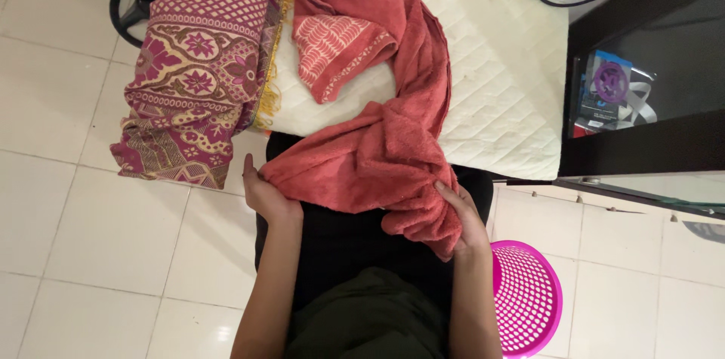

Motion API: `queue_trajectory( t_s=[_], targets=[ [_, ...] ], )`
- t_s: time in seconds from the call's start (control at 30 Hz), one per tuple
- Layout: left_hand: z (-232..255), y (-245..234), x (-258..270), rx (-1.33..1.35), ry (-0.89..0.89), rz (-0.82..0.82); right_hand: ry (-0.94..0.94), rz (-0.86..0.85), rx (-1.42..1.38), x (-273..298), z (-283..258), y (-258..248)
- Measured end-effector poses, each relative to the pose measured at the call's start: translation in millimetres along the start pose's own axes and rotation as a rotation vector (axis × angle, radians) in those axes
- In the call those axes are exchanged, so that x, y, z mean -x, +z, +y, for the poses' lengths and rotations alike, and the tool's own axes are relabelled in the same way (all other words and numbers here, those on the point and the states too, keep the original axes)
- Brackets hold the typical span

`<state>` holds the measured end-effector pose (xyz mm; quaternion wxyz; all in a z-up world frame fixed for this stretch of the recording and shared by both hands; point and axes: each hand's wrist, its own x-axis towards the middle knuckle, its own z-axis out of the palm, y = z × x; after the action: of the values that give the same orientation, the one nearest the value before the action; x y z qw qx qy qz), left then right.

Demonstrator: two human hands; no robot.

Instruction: The person folds a large patterned textile on a white padded surface, then folds a red towel. Both items are folded into compact rectangles and placed on the surface.

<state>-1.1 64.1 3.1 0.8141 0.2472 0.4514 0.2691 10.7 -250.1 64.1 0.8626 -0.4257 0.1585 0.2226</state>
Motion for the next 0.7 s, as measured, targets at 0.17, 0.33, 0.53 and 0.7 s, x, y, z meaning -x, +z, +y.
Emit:
queue_trajectory(
  t_s=[0.17,0.33,0.53,0.7],
  targets=[
    [-7.7,-12.2,-9.9,0.132,-0.028,-0.003,0.001,0.000,0.019,0.0,1.1,2.6],
    [-23.0,-28.6,-27.4,0.178,-0.013,0.042,-0.008,0.006,0.034,0.7,0.0,3.3],
    [-29.2,-37.8,-37.5,0.056,0.068,0.055,-0.008,0.034,0.054,-0.6,4.9,-5.1],
    [-26.4,-34.7,-33.7,0.167,0.068,0.050,0.009,0.042,0.051,-1.5,8.4,-9.0]
  ],
)
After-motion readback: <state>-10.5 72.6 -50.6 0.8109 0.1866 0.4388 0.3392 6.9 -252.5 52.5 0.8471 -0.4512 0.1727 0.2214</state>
